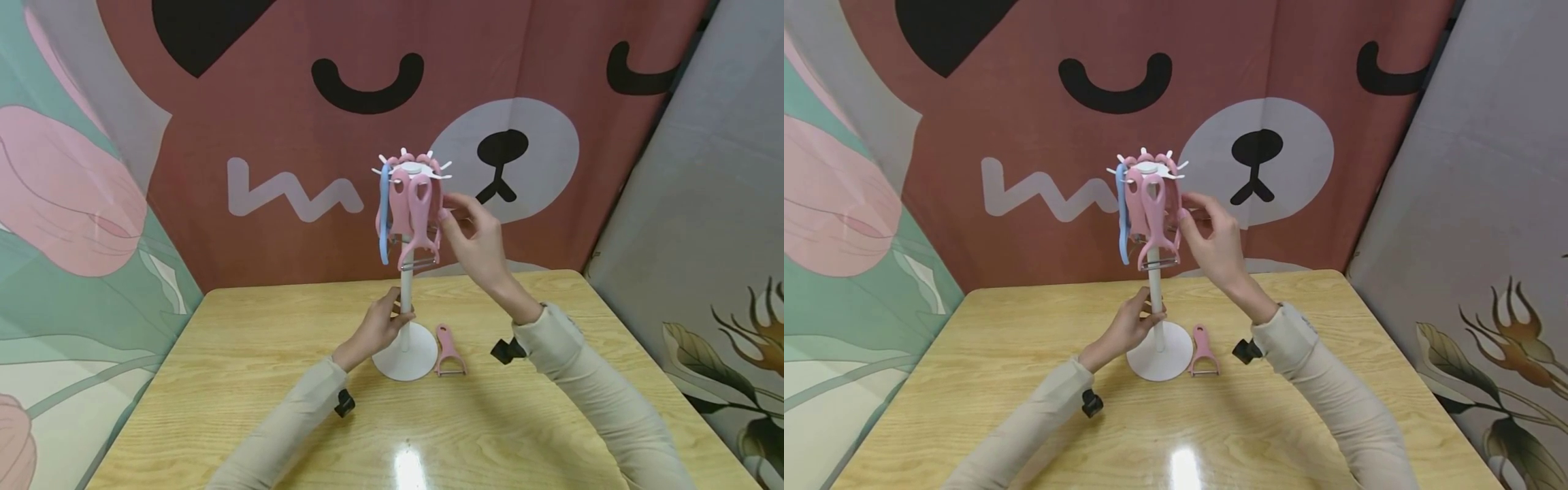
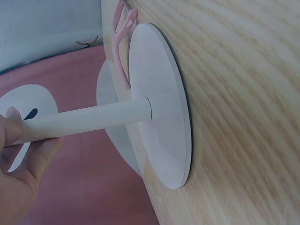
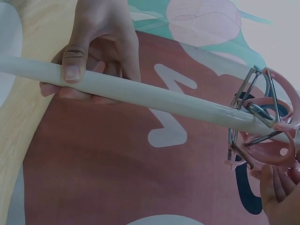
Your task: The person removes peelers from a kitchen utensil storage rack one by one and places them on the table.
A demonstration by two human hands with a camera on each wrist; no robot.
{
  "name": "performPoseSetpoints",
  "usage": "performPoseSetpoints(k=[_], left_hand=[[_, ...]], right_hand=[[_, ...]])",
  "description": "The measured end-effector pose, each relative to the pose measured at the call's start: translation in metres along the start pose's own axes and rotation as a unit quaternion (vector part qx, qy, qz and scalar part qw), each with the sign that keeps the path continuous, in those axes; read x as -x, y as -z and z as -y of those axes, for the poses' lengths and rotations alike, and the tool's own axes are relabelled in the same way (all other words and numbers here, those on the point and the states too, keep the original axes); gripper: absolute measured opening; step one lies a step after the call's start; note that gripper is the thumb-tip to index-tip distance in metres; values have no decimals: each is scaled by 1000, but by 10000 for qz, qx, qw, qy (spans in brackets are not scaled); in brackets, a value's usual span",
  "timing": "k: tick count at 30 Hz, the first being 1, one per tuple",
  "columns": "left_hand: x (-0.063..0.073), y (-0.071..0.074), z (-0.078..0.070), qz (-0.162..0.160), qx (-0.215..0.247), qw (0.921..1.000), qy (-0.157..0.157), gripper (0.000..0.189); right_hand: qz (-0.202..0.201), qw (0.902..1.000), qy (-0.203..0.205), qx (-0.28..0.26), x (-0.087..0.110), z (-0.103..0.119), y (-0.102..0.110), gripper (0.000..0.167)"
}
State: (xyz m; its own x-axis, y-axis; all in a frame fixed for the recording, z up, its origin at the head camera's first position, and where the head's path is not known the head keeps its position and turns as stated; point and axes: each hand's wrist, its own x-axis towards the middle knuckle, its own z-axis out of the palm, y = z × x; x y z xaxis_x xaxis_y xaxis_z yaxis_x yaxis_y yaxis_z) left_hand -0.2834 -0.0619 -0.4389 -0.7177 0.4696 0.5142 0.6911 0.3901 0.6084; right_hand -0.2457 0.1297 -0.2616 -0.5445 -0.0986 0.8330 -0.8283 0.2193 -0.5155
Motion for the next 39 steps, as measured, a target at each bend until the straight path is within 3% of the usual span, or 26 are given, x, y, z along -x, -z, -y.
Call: performPoseSetpoints(k=[8,15,22,28,35,39], left_hand=[[0,1,0,7,34,10000,-29,27],[-1,1,-2,50,55,10000,22,28],[0,0,-1,66,51,9999,77,26],[0,0,-1,78,95,9999,104,27],[0,0,-2,87,55,9998,163,25],[1,1,-2,110,66,9998,167,25]], right_hand=[[12,9991,-110,-420,-2,3,1,26],[9,9990,-115,-441,-3,1,2,28],[-17,9982,-248,-551,0,-26,3,32],[81,9980,-166,-607,2,-32,4,35],[262,9969,-234,-701,2,-2,5,35],[349,9964,-216,-736,3,-3,6,36]])
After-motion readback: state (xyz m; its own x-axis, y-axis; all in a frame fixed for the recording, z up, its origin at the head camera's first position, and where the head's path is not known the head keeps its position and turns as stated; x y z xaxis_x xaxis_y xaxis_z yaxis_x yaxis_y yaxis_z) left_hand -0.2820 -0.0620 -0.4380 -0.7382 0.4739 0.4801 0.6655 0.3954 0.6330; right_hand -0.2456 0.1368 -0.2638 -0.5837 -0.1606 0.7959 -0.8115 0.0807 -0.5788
